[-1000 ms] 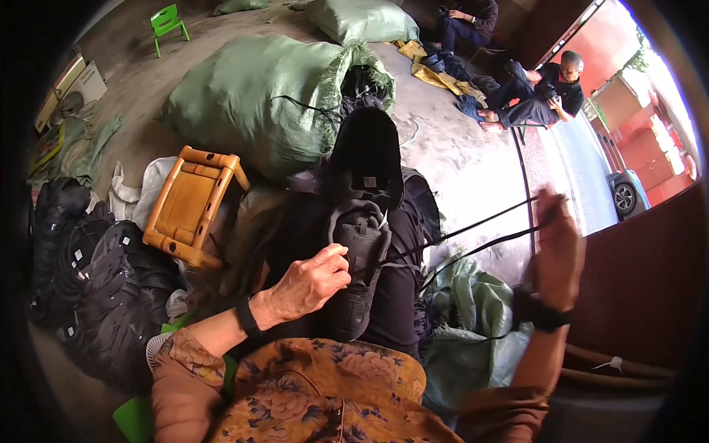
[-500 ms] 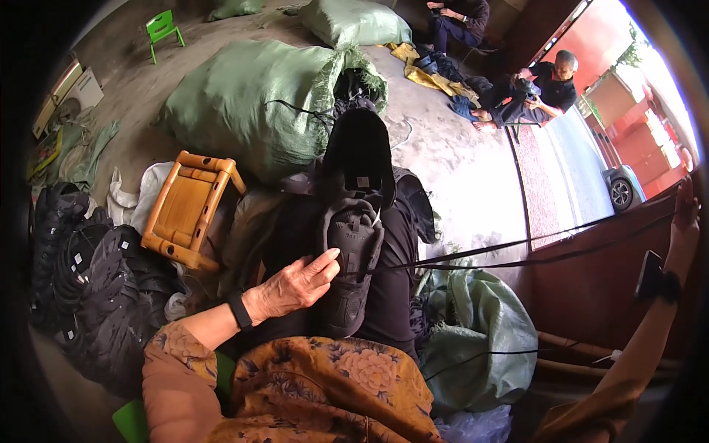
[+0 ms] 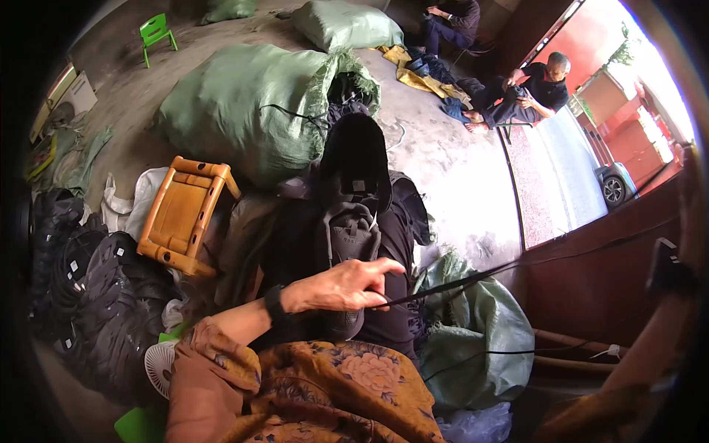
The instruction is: Lacing shoelaces on a pair of black athletic shoes.
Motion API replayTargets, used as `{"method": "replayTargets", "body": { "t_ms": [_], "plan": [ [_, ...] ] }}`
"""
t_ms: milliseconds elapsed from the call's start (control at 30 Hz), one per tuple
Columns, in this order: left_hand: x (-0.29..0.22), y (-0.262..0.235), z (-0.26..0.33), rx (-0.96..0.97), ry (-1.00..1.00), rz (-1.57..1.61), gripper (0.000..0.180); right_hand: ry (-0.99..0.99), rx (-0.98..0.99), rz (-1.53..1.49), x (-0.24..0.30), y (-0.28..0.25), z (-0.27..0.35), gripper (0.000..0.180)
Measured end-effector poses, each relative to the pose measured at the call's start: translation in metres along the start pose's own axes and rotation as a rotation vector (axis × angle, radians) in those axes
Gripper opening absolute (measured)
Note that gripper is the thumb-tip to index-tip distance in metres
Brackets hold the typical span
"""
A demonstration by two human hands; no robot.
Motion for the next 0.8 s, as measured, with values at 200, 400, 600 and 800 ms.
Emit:
{"method": "replayTargets", "body": {
  "t_ms": [200,400,600,800],
  "plan": [
    [0.02,-0.125,0.045,-0.654,0.244,0.626,0.03,-0.391,0.806,0.692,-0.221,0.071,0.121,0.032],
    [0.068,-0.104,0.031,-0.59,0.145,-0.112,0.072,0.156,1.063,0.264,-0.372,0.202,0.315,0.025],
    [0.072,-0.103,0.035,-0.482,0.026,0.046,0.065,0.375,0.897,0.156,-0.398,0.187,0.317,0.023],
    [0.068,-0.085,0.02,-0.45,0.0,0.008,0.058,0.257,0.99,0.462,-0.425,0.145,0.293,0.025]
  ]
}}
Point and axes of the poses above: each hand's wrist, its own z-axis away from the middle knuckle, its own y-axis out of the palm, x = y × z, the point moved 10 cm from there along -z, towards the middle knuckle, and after that the axes turned 15 degrees about z, right-handed, at the moved point
